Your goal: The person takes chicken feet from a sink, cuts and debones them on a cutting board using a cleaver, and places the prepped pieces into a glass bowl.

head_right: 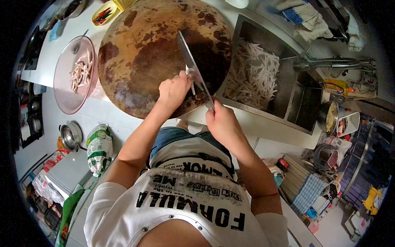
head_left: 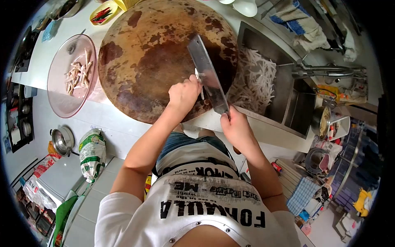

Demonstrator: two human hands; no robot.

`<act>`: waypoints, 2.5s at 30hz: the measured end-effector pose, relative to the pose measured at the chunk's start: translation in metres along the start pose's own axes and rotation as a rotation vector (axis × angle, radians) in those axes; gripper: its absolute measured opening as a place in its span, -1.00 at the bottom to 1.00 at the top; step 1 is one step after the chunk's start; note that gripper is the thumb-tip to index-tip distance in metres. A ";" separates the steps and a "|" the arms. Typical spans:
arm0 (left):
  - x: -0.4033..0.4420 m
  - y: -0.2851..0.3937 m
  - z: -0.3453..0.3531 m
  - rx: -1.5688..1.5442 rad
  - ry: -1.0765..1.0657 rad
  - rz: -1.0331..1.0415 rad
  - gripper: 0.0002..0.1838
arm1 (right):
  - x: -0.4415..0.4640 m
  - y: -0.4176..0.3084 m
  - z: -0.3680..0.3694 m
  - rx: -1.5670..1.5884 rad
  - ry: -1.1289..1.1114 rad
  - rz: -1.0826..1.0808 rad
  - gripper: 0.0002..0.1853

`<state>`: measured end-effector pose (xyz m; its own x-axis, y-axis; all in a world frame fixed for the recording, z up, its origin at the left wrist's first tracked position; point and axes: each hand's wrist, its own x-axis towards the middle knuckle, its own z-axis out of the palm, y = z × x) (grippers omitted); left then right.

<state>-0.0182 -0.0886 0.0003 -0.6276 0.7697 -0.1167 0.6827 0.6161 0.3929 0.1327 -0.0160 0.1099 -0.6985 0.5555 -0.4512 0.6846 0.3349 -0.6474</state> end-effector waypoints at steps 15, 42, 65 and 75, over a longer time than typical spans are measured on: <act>0.002 -0.001 0.008 0.106 0.072 0.060 -0.70 | 0.023 -0.029 0.004 -0.221 -0.066 0.063 -0.64; 0.005 -0.002 0.017 -0.051 0.156 -0.006 -0.74 | 0.082 -0.003 0.011 -0.120 0.057 -0.129 -0.76; 0.065 -0.028 -0.025 0.072 -0.032 -0.074 -0.75 | 0.133 -0.084 0.002 -0.134 -0.110 0.064 -0.75; 0.014 -0.062 -0.056 -0.166 0.043 -0.208 -0.60 | 0.124 0.009 0.022 0.309 0.067 -0.121 -0.84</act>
<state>-0.0907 -0.1254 0.0252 -0.7657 0.6195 -0.1733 0.4687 0.7218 0.5093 0.0477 0.0395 0.0341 -0.7484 0.5782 -0.3249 0.4950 0.1608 -0.8539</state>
